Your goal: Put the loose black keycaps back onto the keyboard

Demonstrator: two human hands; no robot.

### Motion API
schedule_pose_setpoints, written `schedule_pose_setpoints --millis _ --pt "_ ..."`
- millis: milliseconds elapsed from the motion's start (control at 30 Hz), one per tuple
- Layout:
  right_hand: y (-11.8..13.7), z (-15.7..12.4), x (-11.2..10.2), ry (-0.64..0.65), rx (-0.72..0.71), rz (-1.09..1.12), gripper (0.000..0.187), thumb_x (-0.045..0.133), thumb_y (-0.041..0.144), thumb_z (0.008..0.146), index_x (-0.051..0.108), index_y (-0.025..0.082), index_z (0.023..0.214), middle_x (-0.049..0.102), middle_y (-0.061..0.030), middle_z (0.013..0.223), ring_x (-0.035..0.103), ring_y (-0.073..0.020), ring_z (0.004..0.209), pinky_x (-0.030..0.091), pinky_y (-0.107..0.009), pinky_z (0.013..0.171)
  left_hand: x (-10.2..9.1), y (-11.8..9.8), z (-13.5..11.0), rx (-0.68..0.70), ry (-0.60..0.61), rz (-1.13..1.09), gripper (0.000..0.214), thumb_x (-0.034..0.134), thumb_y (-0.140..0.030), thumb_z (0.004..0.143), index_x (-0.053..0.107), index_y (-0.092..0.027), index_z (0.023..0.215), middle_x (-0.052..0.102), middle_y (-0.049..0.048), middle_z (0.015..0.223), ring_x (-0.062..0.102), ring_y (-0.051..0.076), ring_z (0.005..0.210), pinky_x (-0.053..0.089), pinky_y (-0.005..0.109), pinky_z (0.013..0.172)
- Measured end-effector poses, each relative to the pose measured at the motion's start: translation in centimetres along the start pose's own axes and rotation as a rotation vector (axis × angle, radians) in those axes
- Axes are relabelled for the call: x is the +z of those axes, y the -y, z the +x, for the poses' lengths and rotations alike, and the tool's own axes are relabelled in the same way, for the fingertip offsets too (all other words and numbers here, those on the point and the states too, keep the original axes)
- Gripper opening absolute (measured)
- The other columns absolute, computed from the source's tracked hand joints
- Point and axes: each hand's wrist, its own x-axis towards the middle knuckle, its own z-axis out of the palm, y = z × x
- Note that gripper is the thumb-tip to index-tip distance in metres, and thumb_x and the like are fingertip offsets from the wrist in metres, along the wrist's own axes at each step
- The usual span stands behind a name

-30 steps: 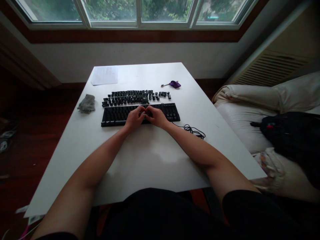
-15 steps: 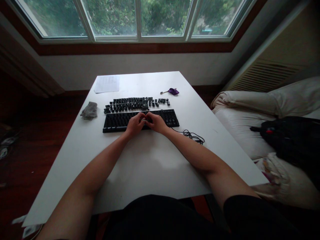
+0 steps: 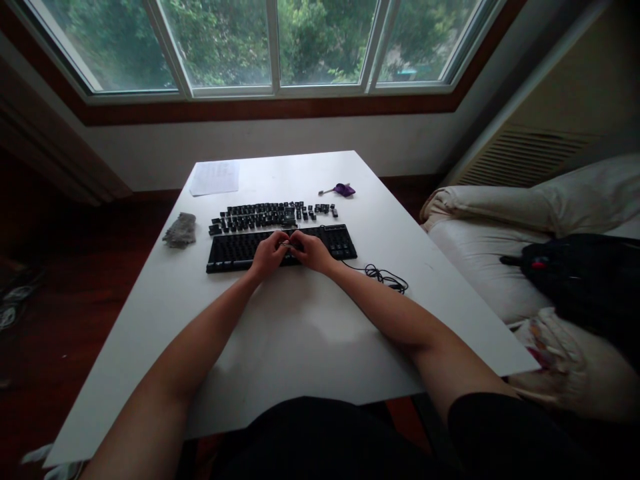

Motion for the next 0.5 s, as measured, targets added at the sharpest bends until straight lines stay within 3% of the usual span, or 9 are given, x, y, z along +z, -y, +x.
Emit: schedule_pose_setpoints --millis 500 --pt "0.1 0.28 -0.09 -0.004 0.029 0.068 0.025 0.057 0.044 0.09 0.063 0.019 0.09 0.058 0.0021 0.072 0.048 -0.0131 0.065 0.033 -0.024 0.063 -0.07 0.66 0.14 -0.039 -0.005 -0.094 0.02 0.05 -0.029 0.089 0.065 -0.021 0.1 0.068 0.0003 0.084 0.06 0.015 0.074 0.046 0.026 0.071"
